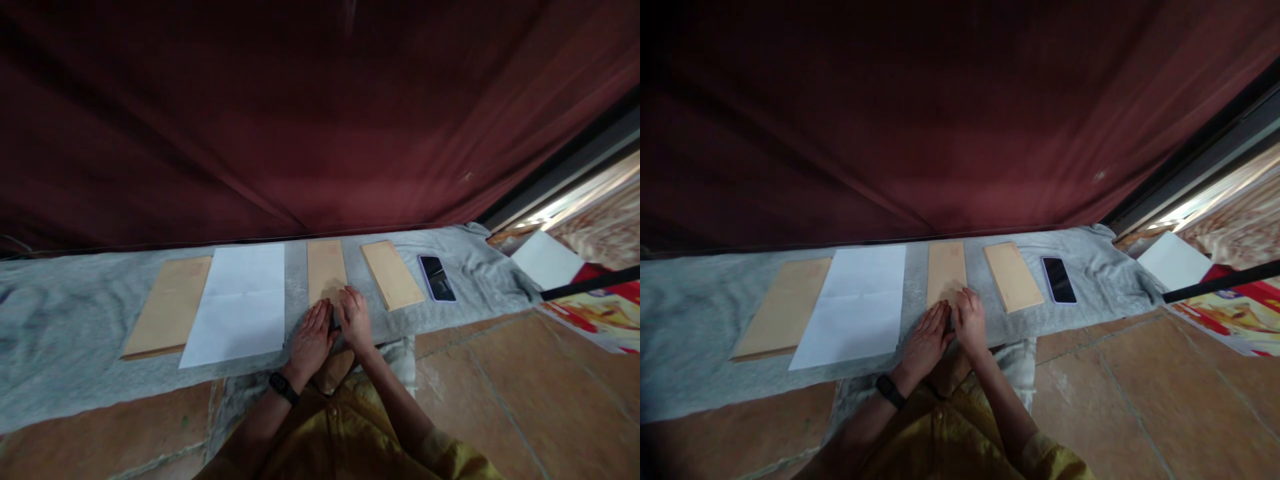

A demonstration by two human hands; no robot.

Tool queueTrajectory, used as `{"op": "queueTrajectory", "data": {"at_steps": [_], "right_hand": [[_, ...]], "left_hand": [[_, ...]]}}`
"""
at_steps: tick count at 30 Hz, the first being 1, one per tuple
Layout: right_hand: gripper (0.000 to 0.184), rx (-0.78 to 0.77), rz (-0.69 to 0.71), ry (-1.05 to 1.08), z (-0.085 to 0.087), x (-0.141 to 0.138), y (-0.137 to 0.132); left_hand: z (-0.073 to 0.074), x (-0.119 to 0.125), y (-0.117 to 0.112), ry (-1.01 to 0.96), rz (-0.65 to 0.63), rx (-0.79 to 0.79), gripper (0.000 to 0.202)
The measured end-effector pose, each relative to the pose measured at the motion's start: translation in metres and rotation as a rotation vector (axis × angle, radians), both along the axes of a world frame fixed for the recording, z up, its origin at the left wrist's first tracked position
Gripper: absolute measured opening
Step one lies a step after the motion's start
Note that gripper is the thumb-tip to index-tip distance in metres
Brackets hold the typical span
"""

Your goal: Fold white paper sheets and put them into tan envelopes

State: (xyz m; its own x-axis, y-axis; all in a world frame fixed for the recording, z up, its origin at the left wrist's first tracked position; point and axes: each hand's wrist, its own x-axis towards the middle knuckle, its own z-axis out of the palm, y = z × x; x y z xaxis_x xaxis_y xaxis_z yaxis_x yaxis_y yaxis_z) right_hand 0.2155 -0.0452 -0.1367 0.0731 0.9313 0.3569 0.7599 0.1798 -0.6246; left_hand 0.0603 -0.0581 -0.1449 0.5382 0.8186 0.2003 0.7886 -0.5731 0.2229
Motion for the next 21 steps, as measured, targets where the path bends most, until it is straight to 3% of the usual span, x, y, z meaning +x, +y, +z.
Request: {"op": "queueTrajectory", "data": {"at_steps": [2,4,11,21], "right_hand": [[0.040,-0.022,0.197,-0.036,0.000,-0.006,-0.010],[0.045,-0.062,0.278,-0.114,0.000,-0.011,-0.018],[0.051,-0.121,0.278,-0.283,-0.004,-0.009,-0.026],[0.050,-0.116,0.177,-0.385,-0.011,-0.004,-0.031]], "left_hand": [[-0.002,0.002,0.000,0.029,0.013,-0.008,0.057],[-0.004,0.003,-0.001,0.055,0.029,-0.010,0.057],[-0.006,0.005,-0.007,0.086,0.080,0.014,0.067],[0.003,-0.006,-0.007,0.032,0.129,-0.005,0.057]]}}
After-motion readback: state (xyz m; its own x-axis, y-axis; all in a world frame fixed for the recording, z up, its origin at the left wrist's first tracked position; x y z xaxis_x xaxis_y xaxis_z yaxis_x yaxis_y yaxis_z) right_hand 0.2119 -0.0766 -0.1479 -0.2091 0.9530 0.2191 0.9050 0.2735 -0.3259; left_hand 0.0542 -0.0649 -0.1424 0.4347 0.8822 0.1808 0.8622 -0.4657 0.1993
